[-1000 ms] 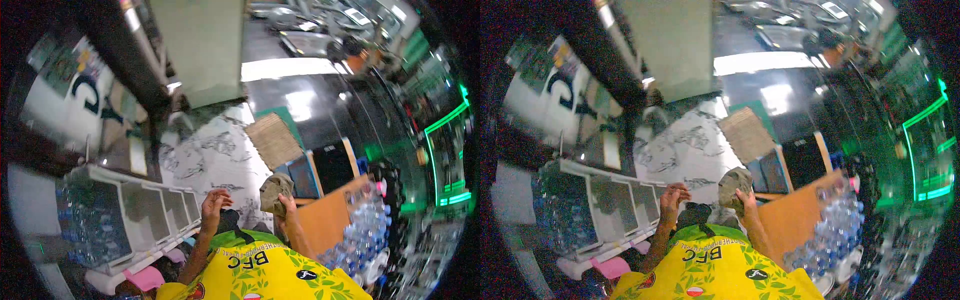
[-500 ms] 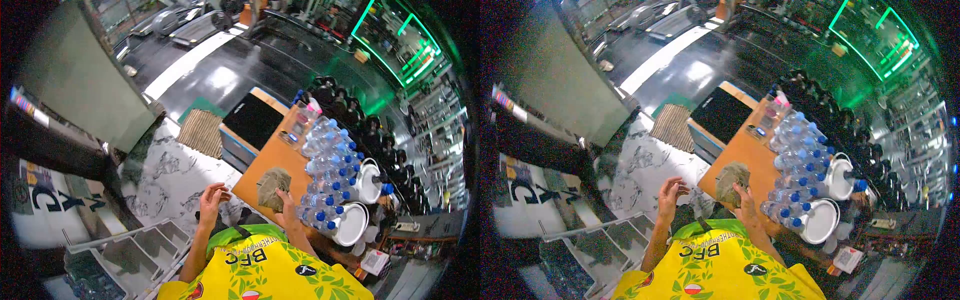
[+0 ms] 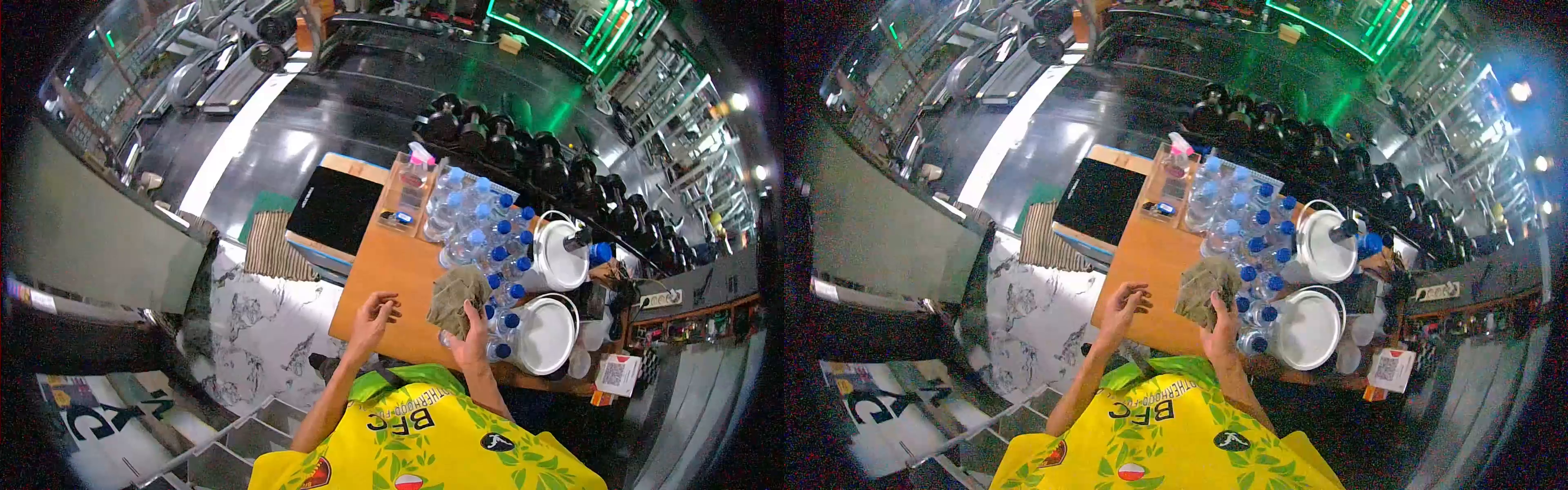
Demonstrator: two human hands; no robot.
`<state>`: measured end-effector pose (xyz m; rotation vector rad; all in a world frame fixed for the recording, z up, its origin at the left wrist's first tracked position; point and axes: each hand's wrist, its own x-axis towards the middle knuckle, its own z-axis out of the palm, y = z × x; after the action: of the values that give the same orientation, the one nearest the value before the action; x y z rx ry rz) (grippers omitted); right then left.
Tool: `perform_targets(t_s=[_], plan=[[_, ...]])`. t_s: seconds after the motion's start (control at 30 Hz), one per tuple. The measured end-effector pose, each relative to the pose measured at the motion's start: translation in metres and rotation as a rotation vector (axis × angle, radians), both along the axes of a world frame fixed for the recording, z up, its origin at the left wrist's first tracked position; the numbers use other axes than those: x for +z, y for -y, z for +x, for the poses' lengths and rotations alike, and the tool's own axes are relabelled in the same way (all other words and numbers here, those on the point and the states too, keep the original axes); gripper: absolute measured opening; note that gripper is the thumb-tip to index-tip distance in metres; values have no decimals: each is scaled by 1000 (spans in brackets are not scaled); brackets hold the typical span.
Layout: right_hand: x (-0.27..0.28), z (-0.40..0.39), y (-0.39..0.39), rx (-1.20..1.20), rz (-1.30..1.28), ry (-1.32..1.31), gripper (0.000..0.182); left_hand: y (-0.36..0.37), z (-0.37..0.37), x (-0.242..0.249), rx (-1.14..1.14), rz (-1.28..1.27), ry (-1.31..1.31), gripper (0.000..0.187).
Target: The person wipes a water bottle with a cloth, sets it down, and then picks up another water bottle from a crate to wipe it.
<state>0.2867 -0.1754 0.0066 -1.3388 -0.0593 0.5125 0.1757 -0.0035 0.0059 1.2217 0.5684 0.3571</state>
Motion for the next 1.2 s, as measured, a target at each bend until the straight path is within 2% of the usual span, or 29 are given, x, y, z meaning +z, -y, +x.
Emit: perform_targets(t_s=[0.07,0.13,0.17,0.2,0.23,0.3,0.37,0.43,0.5,0.53,0.63,0.7,0.83,0.9,0.97,1.03,1.13,1.2], plan=[[-4,7,9,-13,17,15,48,1,23,-8,-58,6,-27,24],[-9,13,23,-18,30,31,51,2,49,-7,-176,150,-133,27],[-13,16,31,54,-233,387,54,2,63,-11,-180,149,-132,27],[-15,19,35,130,-498,740,58,2,76,-15,-221,282,-136,31],[6,21,27,130,-498,740,58,1,90,-21,-260,415,-140,36],[44,24,11,-227,272,-377,42,1,119,-32,-271,477,-159,42],[42,28,14,-263,238,-386,42,1,145,-52,-284,539,-177,48],[26,34,22,-298,206,-394,42,2,169,-80,-259,763,-185,65],[2,39,34,-106,-37,12,41,1,182,-97,-241,798,-119,69],[-1,39,36,-105,-37,12,41,2,186,-102,-222,832,-55,74],[-6,41,41,-102,-103,91,45,8,198,-105,-203,795,-75,79],[-9,40,53,83,-624,753,72,12,203,-105,-146,793,-29,82],[-3,39,52,75,-607,685,75,15,197,-99,-85,706,74,84],[11,37,51,78,-763,790,65,12,190,-102,-85,668,110,79],[19,36,47,92,-727,833,65,8,175,-110,-85,633,145,74],[20,35,44,103,-694,870,66,6,148,-96,-49,409,87,64],[14,32,33,120,-700,892,68,-4,100,-72,41,517,77,60],[-1,31,26,142,-581,871,69,-11,65,-53,72,531,51,60]])
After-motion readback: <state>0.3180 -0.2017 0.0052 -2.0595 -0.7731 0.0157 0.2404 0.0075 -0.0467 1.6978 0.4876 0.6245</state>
